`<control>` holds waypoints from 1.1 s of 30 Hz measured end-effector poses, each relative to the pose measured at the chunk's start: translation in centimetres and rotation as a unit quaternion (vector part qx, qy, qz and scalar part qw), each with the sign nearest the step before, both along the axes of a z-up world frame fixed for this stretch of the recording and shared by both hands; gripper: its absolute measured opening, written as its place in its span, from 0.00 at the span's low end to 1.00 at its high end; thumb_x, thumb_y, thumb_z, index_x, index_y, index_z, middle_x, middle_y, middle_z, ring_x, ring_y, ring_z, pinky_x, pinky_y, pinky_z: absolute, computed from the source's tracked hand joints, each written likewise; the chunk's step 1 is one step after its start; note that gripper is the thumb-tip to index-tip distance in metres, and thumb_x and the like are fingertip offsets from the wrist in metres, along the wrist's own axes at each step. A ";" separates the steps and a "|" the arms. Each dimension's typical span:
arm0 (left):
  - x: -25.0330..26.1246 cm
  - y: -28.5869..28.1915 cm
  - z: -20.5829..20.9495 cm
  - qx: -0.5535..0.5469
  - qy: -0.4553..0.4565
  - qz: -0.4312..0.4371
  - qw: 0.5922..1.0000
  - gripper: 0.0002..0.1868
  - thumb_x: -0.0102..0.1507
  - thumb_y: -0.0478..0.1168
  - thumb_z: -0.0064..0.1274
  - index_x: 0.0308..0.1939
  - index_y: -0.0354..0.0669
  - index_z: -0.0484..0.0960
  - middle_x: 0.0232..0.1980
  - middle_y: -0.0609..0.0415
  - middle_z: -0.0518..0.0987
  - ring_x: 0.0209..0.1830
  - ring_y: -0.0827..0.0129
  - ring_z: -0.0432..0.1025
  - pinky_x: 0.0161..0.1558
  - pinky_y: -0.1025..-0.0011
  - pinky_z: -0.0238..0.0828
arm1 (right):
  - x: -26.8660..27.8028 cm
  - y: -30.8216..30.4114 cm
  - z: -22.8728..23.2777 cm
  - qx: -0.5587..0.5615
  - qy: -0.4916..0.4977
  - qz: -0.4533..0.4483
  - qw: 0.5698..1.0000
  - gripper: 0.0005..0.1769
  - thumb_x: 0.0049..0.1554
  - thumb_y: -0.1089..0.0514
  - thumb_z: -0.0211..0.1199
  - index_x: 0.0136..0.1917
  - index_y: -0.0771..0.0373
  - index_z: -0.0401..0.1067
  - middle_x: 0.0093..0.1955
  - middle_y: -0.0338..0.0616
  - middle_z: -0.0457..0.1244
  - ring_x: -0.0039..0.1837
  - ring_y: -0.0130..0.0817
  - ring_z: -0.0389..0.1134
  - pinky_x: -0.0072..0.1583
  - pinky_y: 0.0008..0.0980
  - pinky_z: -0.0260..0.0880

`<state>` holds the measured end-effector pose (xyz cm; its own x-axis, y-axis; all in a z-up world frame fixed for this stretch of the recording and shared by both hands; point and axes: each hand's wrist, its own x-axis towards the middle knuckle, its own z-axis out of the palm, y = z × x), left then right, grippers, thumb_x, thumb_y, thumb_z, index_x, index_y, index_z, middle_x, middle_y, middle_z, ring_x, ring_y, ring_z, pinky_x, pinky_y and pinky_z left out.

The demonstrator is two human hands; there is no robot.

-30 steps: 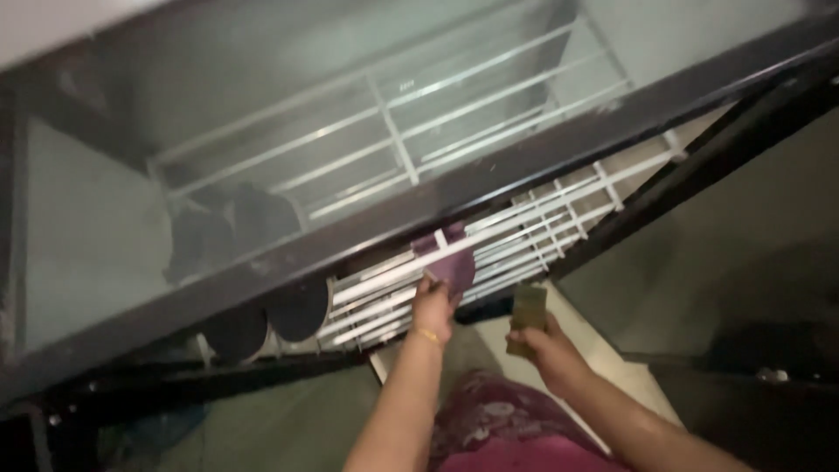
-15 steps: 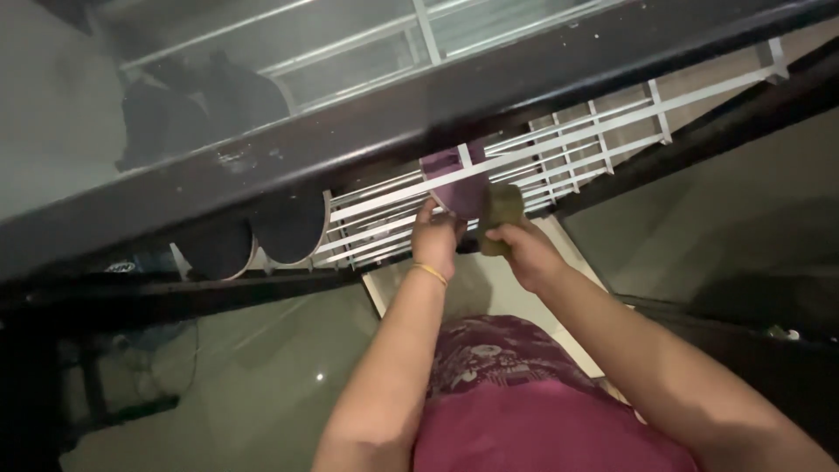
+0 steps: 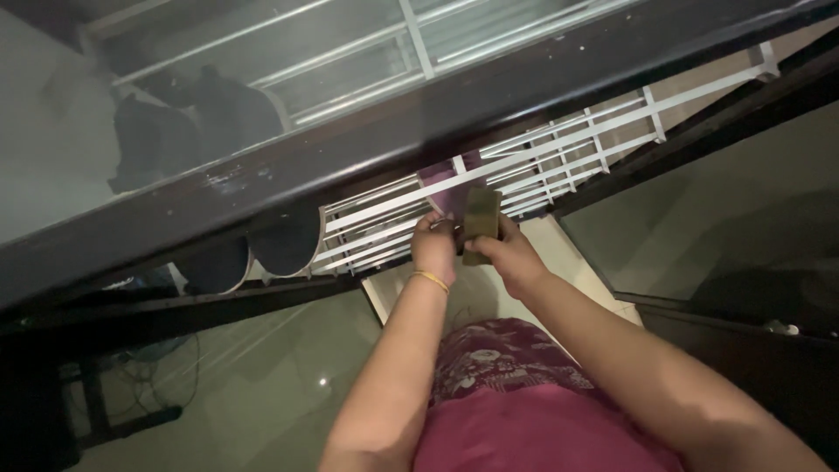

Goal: Cleaning a purple sneaker with a sponge and organizing it in a shoe cabinet.

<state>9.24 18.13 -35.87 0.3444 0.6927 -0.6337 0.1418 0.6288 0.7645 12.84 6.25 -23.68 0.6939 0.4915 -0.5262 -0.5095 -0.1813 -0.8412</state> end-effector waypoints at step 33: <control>-6.1 -8.4 8.7 0.596 0.220 -0.342 0.692 0.38 0.67 0.50 0.44 0.79 0.41 0.56 0.84 0.45 0.50 0.82 0.41 0.40 0.76 0.44 0.29 | 0.1 -10.5 2.6 -0.411 -0.442 0.291 0.743 0.52 0.44 0.55 0.62 0.79 0.59 0.47 0.87 0.44 0.35 0.86 0.51 0.32 0.79 0.62 0.34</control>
